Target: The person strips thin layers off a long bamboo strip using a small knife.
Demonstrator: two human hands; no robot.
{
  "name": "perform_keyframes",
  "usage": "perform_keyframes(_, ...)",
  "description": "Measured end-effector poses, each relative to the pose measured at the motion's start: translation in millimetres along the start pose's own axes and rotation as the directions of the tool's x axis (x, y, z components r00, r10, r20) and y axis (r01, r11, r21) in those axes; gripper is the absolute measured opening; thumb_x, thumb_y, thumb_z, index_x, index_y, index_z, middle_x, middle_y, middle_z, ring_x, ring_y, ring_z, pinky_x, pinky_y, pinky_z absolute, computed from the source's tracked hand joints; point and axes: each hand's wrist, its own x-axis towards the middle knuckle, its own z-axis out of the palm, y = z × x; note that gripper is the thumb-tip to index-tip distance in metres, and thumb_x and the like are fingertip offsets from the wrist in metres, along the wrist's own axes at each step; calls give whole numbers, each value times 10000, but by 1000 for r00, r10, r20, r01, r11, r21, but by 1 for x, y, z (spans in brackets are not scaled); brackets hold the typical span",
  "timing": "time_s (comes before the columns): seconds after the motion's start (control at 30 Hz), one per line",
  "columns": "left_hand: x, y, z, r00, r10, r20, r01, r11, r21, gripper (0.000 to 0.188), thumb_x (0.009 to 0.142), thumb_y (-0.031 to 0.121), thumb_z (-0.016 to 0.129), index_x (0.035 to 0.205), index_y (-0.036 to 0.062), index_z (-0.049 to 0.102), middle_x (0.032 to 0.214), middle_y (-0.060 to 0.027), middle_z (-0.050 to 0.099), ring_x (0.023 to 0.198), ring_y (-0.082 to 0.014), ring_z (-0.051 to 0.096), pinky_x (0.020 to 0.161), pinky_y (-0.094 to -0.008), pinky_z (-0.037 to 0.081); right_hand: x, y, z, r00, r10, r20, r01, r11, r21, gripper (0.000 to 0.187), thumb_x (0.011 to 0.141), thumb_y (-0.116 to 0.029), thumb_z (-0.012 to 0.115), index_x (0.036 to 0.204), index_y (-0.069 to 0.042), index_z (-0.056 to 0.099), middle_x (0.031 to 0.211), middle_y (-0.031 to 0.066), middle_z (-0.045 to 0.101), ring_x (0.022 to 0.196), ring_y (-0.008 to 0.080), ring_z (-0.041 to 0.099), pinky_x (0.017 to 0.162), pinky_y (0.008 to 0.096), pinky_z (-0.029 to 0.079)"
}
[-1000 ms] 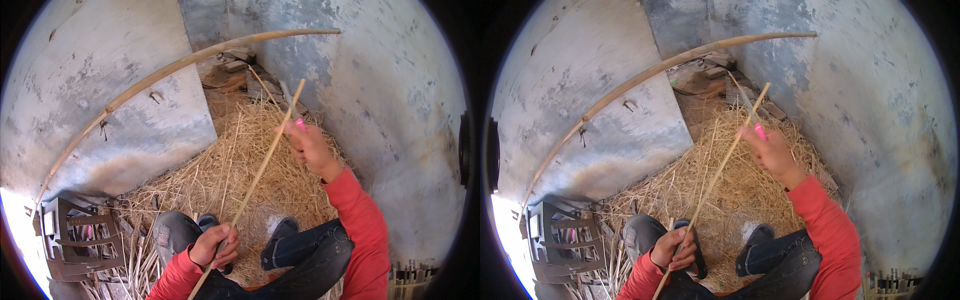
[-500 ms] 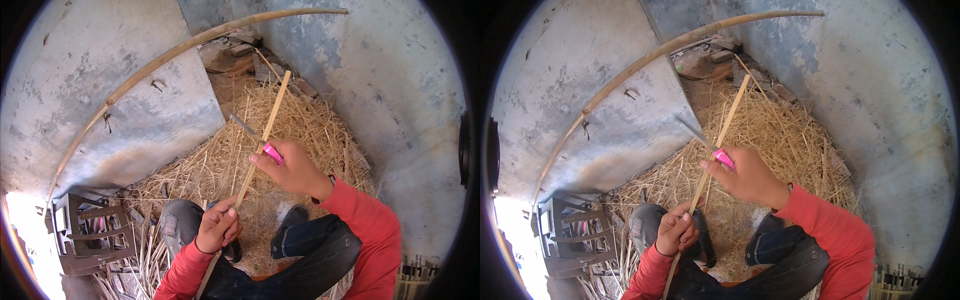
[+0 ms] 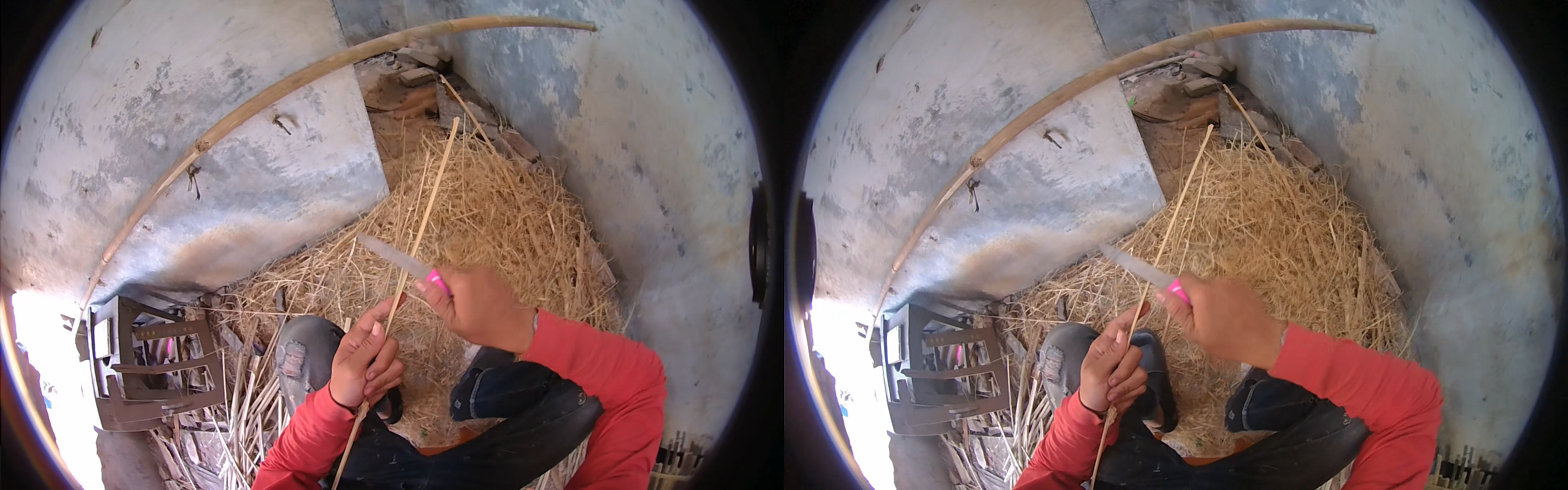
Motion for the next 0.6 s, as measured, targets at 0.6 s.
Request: perform_keyframes(0.6, -13, 15, -2, 992, -123, 33, 123, 992, 14, 360, 1128, 250, 347, 1468, 174, 437, 521, 47, 295, 361, -56, 236, 381, -209, 232, -5, -20, 5, 950, -309, 52, 308, 951, 27, 464, 1013, -479, 528, 938, -46, 676, 680, 185, 668, 586, 366, 674, 531, 475, 530)
